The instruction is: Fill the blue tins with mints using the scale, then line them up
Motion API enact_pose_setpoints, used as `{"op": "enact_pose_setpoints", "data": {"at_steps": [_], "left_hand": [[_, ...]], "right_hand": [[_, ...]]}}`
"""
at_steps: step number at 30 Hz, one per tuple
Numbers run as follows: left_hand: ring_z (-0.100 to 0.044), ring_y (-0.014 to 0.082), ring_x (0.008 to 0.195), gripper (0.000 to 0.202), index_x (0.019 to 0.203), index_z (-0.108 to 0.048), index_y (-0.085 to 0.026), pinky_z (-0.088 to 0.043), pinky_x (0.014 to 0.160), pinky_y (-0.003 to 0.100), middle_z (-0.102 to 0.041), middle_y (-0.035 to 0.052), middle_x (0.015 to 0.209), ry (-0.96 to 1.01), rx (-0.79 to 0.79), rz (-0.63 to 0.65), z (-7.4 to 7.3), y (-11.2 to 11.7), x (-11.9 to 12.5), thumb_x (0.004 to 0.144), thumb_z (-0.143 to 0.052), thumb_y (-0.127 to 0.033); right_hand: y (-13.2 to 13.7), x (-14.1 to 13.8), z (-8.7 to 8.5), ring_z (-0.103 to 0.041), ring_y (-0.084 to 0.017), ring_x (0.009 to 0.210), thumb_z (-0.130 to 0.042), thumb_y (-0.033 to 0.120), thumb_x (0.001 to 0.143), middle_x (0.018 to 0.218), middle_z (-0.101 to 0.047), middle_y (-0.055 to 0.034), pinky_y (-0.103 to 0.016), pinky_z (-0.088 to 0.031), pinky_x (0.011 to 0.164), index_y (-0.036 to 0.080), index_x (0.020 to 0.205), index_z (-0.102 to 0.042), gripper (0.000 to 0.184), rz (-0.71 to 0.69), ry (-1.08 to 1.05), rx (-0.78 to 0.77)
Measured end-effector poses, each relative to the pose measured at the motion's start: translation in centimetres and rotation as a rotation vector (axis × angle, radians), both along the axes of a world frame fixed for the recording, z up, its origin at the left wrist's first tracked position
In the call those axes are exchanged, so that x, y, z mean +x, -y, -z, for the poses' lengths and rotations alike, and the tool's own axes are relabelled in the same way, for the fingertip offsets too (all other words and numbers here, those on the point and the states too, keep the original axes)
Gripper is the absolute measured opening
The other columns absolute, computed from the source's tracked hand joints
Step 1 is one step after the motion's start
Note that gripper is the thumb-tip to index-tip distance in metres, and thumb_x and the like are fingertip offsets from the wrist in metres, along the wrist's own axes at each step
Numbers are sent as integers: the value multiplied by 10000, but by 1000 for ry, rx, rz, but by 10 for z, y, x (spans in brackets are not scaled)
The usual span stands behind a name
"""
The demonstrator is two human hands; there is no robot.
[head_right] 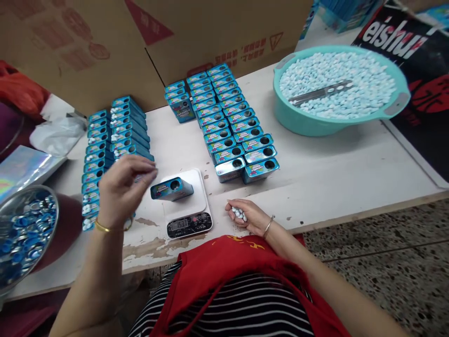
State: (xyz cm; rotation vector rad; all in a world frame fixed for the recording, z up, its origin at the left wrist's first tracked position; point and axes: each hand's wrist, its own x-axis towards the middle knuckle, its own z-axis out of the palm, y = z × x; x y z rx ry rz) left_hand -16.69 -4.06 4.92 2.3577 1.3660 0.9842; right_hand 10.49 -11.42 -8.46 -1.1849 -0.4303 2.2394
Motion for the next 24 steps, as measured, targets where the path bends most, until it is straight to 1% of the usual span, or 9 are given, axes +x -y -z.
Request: {"op": "enact_pose_setpoints", "data": {"at_steps": [2, 3, 4, 6, 9, 11, 14, 18, 24], "left_hand": [[-604, 148, 907, 46, 894, -616, -191, -498, 802, 310, -640, 35, 943, -68, -36, 92, -1, 22, 8, 858, -589, -177], [-605, 155, 937, 73, 927, -621, -188, -499, 822, 319, -643, 45, 981, -92, -44, 104, 2, 29, 10, 864, -585, -183], [-603, 163, 969, 104, 964, -624, -187, -497, 847, 332, -642, 54, 1021, -96, -41, 87, 6, 34, 10, 869, -583, -190], [-597, 170, 1006, 147, 1012, -627, -192, -483, 902, 356, -641, 58, 1059, -36, -8, -24, 12, 40, 3, 872, -586, -205], [-604, 163, 973, 140, 1005, -635, -199, -476, 912, 358, -644, 42, 1000, 121, -5, -212, 16, 48, -14, 885, -573, -238], [-608, 164, 954, 144, 996, -636, -200, -485, 883, 349, -638, 40, 980, 188, -56, -270, 18, 55, -25, 890, -565, -268], [-610, 163, 938, 154, 990, -636, -202, -493, 849, 334, -633, 41, 983, 227, -119, -293, 22, 66, -33, 884, -575, -295], [-609, 159, 928, 165, 998, -634, -203, -498, 840, 330, -630, 42, 985, 235, -130, -312, 28, 72, -36, 881, -576, -305], [-606, 166, 952, 173, 1005, -627, -207, -506, 856, 335, -627, 42, 999, 209, -107, -280, 32, 67, -40, 880, -570, -314]], "right_hand": [[0, 0, 1, -313, -23, 350, -680, 401, 729, 536, -529, 27, -188, -109, 365, 137, 740, -590, 279, 3, -2, 8], [0, 1, 2, -311, -24, 351, -673, 393, 733, 537, -527, 27, -188, -106, 364, 137, 740, -591, 269, 5, -5, 10], [0, 1, 2, -309, -24, 352, -665, 384, 739, 541, -525, 27, -189, -105, 362, 136, 745, -593, 258, 7, -9, 10], [2, 2, 4, -317, -29, 364, -651, 362, 744, 558, -527, 24, -190, -104, 361, 135, 779, -604, 234, 22, -26, 9], [6, 4, 5, -356, -41, 404, -654, 321, 746, 616, -546, 14, -193, -128, 361, 135, 901, -624, 245, 67, -47, 41], [8, 5, 6, -371, -47, 429, -665, 315, 753, 650, -557, 9, -195, -150, 365, 141, 967, -618, 280, 88, -48, 78], [11, 6, 8, -369, -52, 444, -684, 332, 757, 661, -563, 10, -198, -162, 372, 158, 945, -599, 270, 100, -50, 128], [12, 7, 10, -370, -53, 445, -702, 346, 748, 655, -572, 11, -199, -160, 376, 169, 863, -569, 249, 95, -53, 156], [13, 8, 9, -360, -43, 436, -701, 354, 754, 659, -560, 14, -197, -149, 378, 161, 875, -588, 255, 92, -52, 161]]}}
